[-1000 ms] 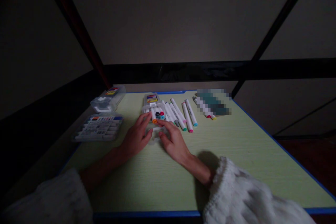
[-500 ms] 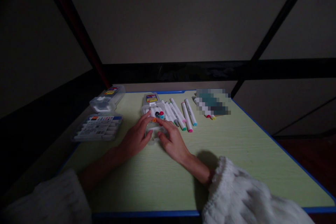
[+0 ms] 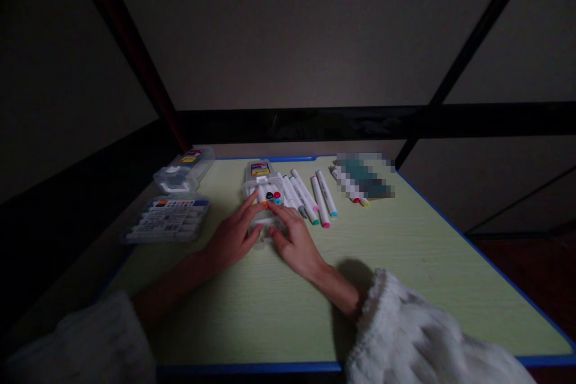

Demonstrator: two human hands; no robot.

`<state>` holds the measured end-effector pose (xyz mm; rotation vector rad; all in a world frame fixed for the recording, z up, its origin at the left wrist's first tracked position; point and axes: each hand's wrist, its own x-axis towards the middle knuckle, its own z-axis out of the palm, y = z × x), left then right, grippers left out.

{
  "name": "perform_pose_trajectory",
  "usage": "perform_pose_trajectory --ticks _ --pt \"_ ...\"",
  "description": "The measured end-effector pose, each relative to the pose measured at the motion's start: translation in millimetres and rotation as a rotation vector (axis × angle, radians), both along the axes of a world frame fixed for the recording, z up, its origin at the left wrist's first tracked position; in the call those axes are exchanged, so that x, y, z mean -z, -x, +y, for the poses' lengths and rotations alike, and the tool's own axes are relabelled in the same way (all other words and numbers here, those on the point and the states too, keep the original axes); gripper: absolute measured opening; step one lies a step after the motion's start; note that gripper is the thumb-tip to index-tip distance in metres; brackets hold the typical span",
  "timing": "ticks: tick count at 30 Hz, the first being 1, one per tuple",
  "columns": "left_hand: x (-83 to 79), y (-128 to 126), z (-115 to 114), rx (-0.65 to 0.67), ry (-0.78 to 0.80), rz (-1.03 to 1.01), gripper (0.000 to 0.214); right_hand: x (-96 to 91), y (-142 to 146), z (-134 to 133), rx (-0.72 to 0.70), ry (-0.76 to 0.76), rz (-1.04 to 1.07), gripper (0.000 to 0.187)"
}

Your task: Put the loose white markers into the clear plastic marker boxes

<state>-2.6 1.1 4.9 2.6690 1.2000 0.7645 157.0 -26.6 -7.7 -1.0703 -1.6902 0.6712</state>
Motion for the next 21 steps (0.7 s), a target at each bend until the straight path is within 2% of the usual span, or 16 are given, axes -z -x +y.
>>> perform_pose_trajectory --ticks 13,21 --pt "-5.4 -1.0 -0.7 -0.005 0.029 0.012 0.040 -1.9 0.1 0.2 -0.011 -0.007 -0.031 0.049" --pt "-3.2 -0.3 -0.5 -0.006 0.047 0.001 0.037 -1.7 0.2 0.5 -0.009 -0.004 -0.036 0.050"
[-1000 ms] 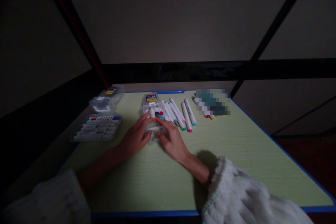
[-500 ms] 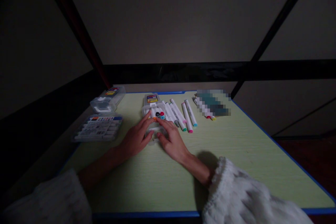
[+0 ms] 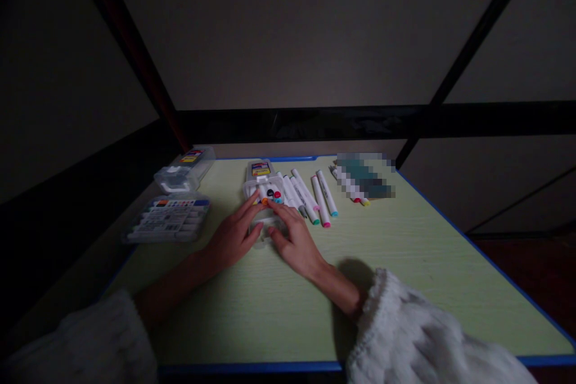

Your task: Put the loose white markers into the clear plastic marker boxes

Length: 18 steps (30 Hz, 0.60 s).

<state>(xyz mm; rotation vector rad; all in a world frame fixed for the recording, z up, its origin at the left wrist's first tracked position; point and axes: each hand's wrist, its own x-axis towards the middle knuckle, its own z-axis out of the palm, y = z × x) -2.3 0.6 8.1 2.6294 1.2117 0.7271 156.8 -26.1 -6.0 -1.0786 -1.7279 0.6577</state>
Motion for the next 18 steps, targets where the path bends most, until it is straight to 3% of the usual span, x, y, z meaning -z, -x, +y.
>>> perform_pose_trajectory --ticks 9,18 --pt "8.3 1.6 5.2 0.012 -0.014 -0.053 0.044 2.1 -0.1 1.3 -0.011 -0.043 -0.015 0.049" --pt "5.7 -0.6 3.4 -0.029 0.009 -0.030 0.052 1.5 -0.4 1.8 -0.020 -0.056 -0.042 0.049"
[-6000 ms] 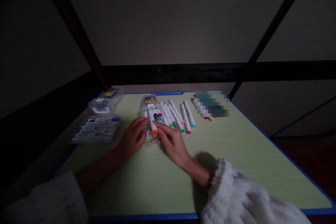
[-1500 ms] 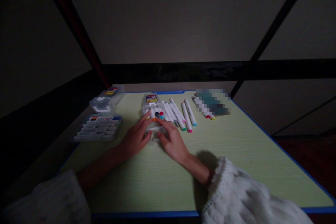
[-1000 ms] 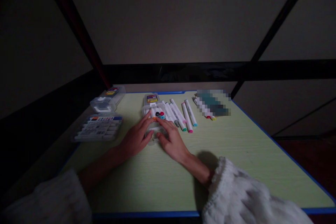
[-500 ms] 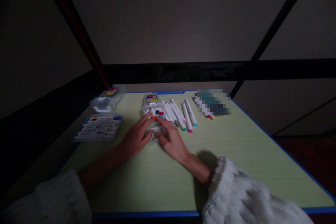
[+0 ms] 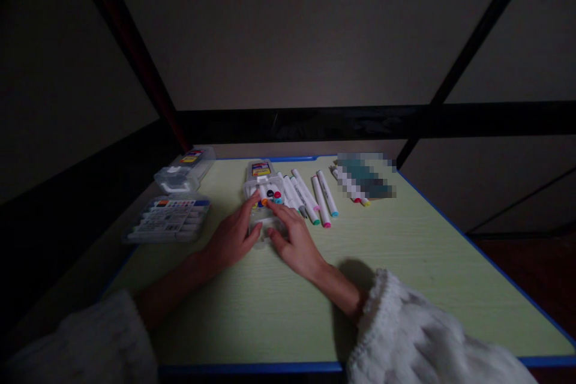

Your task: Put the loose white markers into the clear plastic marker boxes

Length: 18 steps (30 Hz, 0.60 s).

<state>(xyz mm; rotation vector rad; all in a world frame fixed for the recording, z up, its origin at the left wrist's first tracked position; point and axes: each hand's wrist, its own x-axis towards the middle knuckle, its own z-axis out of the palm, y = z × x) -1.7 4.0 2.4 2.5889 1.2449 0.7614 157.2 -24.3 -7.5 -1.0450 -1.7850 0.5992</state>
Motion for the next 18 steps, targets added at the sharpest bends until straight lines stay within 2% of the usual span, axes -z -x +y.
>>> perform_pose_trajectory --ticks 18 --pt "2.0 0.2 -0.1 -0.005 -0.045 -0.007 0.053 -3.5 1.2 -0.8 -0.026 0.016 -0.008 0.049"
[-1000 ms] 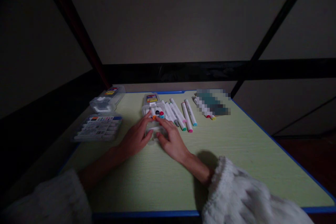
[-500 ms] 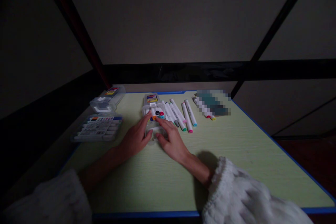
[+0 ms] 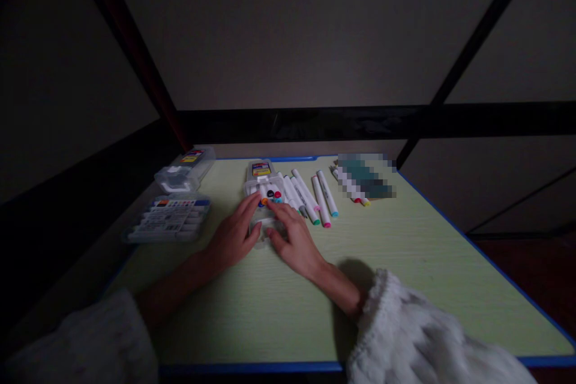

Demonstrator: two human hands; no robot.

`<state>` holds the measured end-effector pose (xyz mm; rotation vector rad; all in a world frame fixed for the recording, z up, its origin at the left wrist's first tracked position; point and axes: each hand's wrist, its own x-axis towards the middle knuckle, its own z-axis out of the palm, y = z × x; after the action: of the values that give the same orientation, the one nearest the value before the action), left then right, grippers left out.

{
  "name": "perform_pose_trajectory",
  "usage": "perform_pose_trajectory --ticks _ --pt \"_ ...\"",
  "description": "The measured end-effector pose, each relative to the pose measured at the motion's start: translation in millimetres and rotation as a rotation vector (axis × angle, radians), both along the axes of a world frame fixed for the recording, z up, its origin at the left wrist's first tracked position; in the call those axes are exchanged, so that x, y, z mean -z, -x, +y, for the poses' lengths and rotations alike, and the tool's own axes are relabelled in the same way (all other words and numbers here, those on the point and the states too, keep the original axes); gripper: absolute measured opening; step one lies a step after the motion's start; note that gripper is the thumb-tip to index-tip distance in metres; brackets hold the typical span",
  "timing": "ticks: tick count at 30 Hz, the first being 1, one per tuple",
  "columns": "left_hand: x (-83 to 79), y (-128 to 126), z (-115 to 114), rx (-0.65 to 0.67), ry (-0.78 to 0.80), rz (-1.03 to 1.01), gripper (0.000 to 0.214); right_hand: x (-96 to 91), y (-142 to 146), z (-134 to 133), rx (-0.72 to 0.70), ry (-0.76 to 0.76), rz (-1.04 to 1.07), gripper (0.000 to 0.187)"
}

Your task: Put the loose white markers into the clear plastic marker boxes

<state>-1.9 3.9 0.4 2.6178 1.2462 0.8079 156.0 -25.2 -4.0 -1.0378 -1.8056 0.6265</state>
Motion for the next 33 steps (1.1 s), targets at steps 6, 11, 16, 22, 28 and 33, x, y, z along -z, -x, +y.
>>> perform_pose_trajectory --ticks 6,11,16,22,28,33 --pt "-1.4 0.1 -0.6 0.004 0.003 0.009 0.052 -0.7 0.7 0.4 0.016 0.023 -0.029 0.052" --pt "-2.8 -0.5 -1.3 -0.010 0.005 0.022 0.052 -2.0 0.9 0.7 0.041 0.042 -0.080 0.053" --pt "-3.7 -0.7 -1.8 -0.002 0.004 0.014 0.053 -2.0 1.1 1.6 0.049 0.042 -0.139 0.054" --pt "-2.8 -0.7 -1.2 0.015 0.016 -0.009 0.056 -2.2 0.8 2.1 0.051 0.016 -0.171 0.056" --pt "-1.7 -0.9 -0.9 0.030 0.016 -0.031 0.052 -1.1 0.3 1.3 0.053 -0.005 -0.168 0.054" --pt "-0.1 -1.4 -0.8 0.033 -0.004 -0.038 0.050 1.4 -0.1 1.3 0.066 -0.025 -0.146 0.052"
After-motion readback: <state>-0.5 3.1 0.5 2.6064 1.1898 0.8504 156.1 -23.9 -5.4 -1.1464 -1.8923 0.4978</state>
